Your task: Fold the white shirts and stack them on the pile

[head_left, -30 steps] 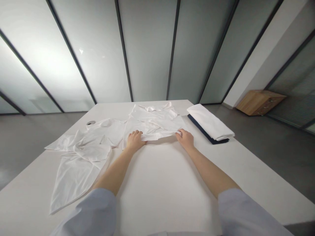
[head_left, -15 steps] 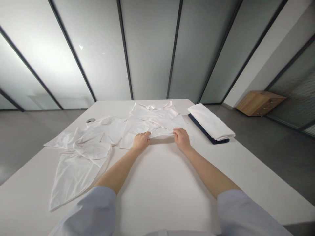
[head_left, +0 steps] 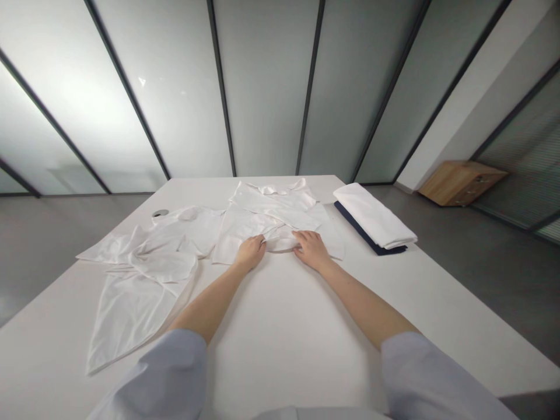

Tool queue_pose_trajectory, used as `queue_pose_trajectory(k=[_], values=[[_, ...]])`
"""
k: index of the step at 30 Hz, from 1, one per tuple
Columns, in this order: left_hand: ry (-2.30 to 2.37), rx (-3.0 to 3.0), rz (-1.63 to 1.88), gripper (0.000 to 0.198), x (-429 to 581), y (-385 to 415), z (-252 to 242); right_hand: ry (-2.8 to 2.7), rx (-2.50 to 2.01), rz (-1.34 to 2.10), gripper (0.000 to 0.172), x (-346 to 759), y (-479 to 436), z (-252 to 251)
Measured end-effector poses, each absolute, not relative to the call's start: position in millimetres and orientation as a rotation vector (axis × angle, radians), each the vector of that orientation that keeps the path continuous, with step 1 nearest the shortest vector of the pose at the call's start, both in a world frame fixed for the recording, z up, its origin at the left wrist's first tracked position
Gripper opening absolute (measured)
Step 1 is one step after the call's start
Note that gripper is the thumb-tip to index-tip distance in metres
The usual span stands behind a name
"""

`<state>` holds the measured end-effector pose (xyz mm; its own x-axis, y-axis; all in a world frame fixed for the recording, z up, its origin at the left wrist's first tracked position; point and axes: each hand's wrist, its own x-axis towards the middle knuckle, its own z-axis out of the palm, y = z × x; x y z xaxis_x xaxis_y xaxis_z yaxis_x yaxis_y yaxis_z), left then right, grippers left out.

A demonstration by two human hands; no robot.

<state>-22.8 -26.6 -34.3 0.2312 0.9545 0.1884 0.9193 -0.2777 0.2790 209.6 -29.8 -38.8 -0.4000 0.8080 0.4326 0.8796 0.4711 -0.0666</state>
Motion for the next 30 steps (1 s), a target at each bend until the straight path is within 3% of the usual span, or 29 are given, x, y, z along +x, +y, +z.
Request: queue_pose_trajectory(k=[3, 6, 8, 12, 15, 18, 21, 30], values=[[1.754, 2.517, 0.576, 0.029, -20.7, -34.3, -29.4, -2.263, -1.363, -0.253, 0.037, 209.6, -28.6, -38.0], [1.592, 2.73, 0.697, 0.059, -11.8, -44.6, -24.6, -2.21, -1.284, -0.267, 0.028, 208.8, -29.1, -37.1], [1.535, 2.818, 0.706, 0.068, -3.7, -49.5, -23.4, -2.194, -1.228, -0.276, 0.022, 208.8, -30.2, -36.0], [1.619, 2.847, 0.572, 0.044, 6.0, -51.4, -21.8, -2.177, -1.212, -0.288, 0.017, 207.7, -34.6, -32.8], [1.694, 2.77, 0.434, 0.023, 5.6, -49.3, -17.4, -2.2, -1.236, -0.277, 0.026, 199.5, -40.6, -31.4], [1.743, 2.695, 0.393, 0.024, 5.5, -47.6, -13.0, -2.279, -1.265, -0.251, 0.039, 185.9, -46.9, -31.1], [1.73, 2.7, 0.349, 0.024, 4.1, -46.8, -11.1, -2.345, -1.343, -0.222, 0.035, 181.4, -49.2, -29.6], [1.828, 2.681, -0.066, 0.033, -70.3, -55.4, -3.8, -2.431, -1.675, -0.246, 0.043, 257.3, -53.3, -22.2]])
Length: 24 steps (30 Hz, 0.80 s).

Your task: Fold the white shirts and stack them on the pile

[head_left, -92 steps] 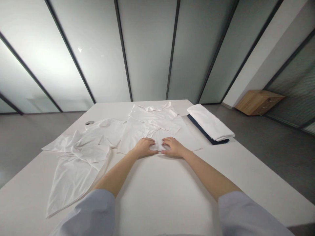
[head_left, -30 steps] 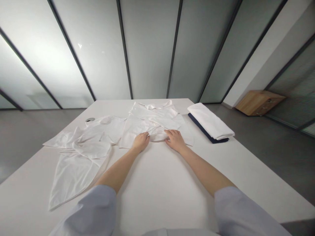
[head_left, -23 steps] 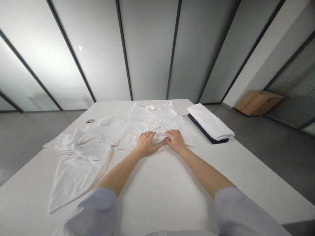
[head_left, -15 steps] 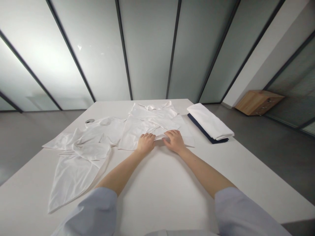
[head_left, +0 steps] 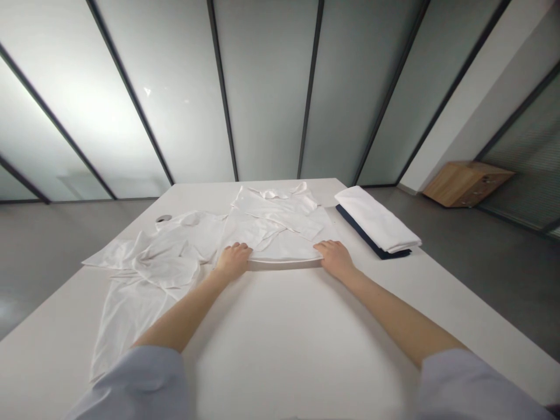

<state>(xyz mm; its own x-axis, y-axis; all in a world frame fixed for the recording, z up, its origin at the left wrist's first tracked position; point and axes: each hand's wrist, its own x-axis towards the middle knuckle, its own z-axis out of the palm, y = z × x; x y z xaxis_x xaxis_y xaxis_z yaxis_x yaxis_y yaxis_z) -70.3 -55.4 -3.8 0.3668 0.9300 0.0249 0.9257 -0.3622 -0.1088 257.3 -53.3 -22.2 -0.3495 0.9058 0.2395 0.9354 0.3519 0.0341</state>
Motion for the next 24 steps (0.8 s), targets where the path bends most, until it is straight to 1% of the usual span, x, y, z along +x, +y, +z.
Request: queue_pose_trajectory(k=[3, 5, 7, 9, 12, 14, 15, 17, 19, 22, 24], values=[[-1.689, -2.552, 0.098, 0.04, -97.2, -58.0, -7.3, -2.415, -1.697, -0.199, 0.049, 283.8, -58.7, -32.4], [-1.684, -2.617, 0.102, 0.046, -105.9, -56.9, -11.0, -2.382, -1.689, -0.114, 0.057, 295.4, -60.5, -38.9], [-1.761, -2.644, 0.097, 0.046, -108.9, -53.9, -11.7, -2.35, -1.68, -0.001, 0.059, 302.0, -60.9, -39.4], [-1.867, -2.643, 0.085, 0.042, -111.3, -50.6, -5.7, -2.341, -1.688, 0.126, 0.052, 305.4, -61.5, -30.3], [-1.969, -2.722, 0.037, 0.036, -122.4, -47.0, 19.6, -2.382, -1.677, 0.403, 0.038, 310.9, -64.9, 1.5], [-2.037, -2.769, -0.061, 0.038, -133.2, -44.3, 44.7, -2.367, -1.646, 0.569, 0.033, 316.7, -67.0, 29.7], [-2.063, -2.756, -0.119, 0.039, -137.5, -41.9, 57.7, -2.334, -1.641, 0.593, 0.032, 319.7, -66.7, 43.9], [-2.041, -2.709, -0.222, 0.039, -140.3, -33.8, 80.2, -2.263, -1.653, 0.495, 0.031, 323.5, -61.0, 68.3], [-1.982, -2.596, -0.273, 0.037, -133.6, -20.6, 91.5, -2.206, -1.679, 0.276, 0.031, 321.4, -47.2, 82.5], [-1.948, -2.326, -0.267, 0.034, -113.3, 3.4, 79.9, -2.114, -1.862, -0.027, 0.031, 306.0, -17.7, 77.6], [-1.935, -2.325, -0.195, 0.033, -101.3, 16.3, 57.4, -2.105, -2.004, -0.115, 0.032, 292.2, -1.0, 59.3]])
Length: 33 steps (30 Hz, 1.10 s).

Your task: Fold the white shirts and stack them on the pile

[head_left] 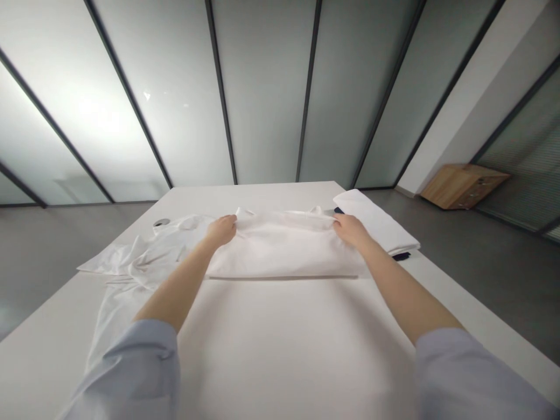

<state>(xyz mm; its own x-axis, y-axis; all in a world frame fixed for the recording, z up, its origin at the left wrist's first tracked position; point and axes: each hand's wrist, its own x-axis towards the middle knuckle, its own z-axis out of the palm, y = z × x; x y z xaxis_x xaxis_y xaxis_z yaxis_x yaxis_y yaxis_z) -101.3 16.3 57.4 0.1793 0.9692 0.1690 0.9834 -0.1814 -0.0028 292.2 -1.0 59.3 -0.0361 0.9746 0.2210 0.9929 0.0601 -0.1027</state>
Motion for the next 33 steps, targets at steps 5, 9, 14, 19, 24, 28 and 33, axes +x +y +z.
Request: queue_pose_trajectory(k=[5, 9, 14, 19, 24, 28, 33], values=[[-1.93, -2.449, 0.061, 0.032, -91.5, 23.1, 4.7, -2.235, -2.171, -0.135, 0.032, 273.2, 6.4, 6.6], [-1.957, -2.424, 0.138, 0.031, -93.0, 9.4, 0.7, -2.286, -2.166, -0.152, 0.031, 277.9, -12.1, -6.7], [-1.829, -2.671, 0.299, 0.036, -106.3, -11.1, 29.2, -2.362, -2.126, -0.089, 0.029, 293.3, -45.0, 5.4], [-1.804, -2.727, 0.147, 0.041, -120.4, -10.3, 68.5, -2.165, -2.17, -0.065, 0.026, 305.2, -59.2, 39.7], [-1.835, -2.43, -0.043, 0.041, -116.2, 29.4, 87.8, -1.921, -2.146, -0.186, 0.031, 307.3, -24.5, 74.7], [-1.977, -2.319, -0.003, 0.041, -108.3, 65.5, 78.8, -1.895, -2.197, -0.15, 0.033, 312.8, 27.3, 75.2], [-2.272, -2.116, -0.096, 0.038, -98.2, 74.3, 51.4, -1.831, -2.274, 0.025, 0.034, 316.8, 68.7, 46.3]])
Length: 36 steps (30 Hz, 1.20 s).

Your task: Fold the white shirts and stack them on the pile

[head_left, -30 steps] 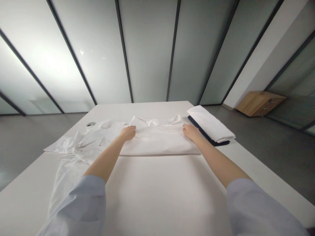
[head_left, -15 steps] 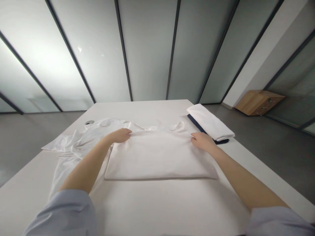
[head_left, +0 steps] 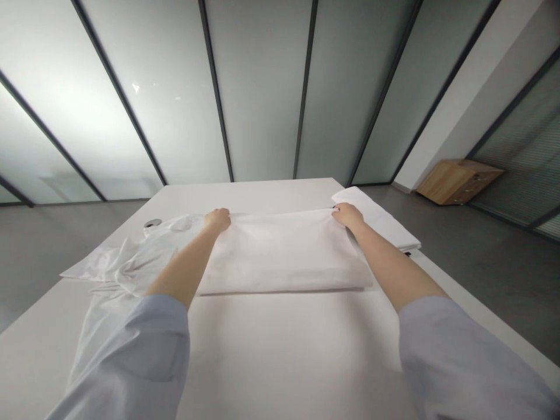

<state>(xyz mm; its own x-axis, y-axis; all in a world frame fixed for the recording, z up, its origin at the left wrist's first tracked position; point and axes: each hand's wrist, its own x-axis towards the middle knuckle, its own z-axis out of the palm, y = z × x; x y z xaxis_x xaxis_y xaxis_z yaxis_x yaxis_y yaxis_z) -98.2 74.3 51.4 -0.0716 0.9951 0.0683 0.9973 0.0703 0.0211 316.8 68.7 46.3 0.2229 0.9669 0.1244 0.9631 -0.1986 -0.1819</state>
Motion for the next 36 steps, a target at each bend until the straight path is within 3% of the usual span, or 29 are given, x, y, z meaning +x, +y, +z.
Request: queue_pose_trajectory(k=[5, 10, 16, 19, 29, 34, 36], values=[[-2.048, -2.011, -0.518, 0.046, -56.3, 52.4, 22.9, -1.765, -2.208, -0.137, 0.05, 278.0, 64.9, 19.1], [-2.027, -2.367, -0.253, 0.06, 2.1, 37.6, -2.7, -2.204, -1.876, -0.23, 0.052, 214.2, 44.4, -0.3], [-2.173, -2.403, -0.026, 0.085, -2.7, 34.9, -31.8, -2.176, -2.236, 0.16, 0.075, 211.7, 33.5, -36.2], [-2.187, -2.343, -0.021, 0.091, -32.4, 37.6, -34.7, -2.135, -2.259, 0.16, 0.076, 232.3, 35.5, -44.4], [-2.19, -2.197, -0.085, 0.082, -77.8, 38.8, -31.7, -1.874, -2.398, 0.104, 0.067, 296.0, 39.6, -45.2], [-1.941, -2.323, -0.345, 0.048, -60.4, 16.3, -19.7, -1.882, -2.364, 0.036, 0.064, 291.3, 37.9, -44.8], [-1.935, -2.462, -0.361, 0.044, -47.6, -0.6, -15.4, -1.866, -2.344, -0.001, 0.062, 289.6, 36.9, -45.4]])
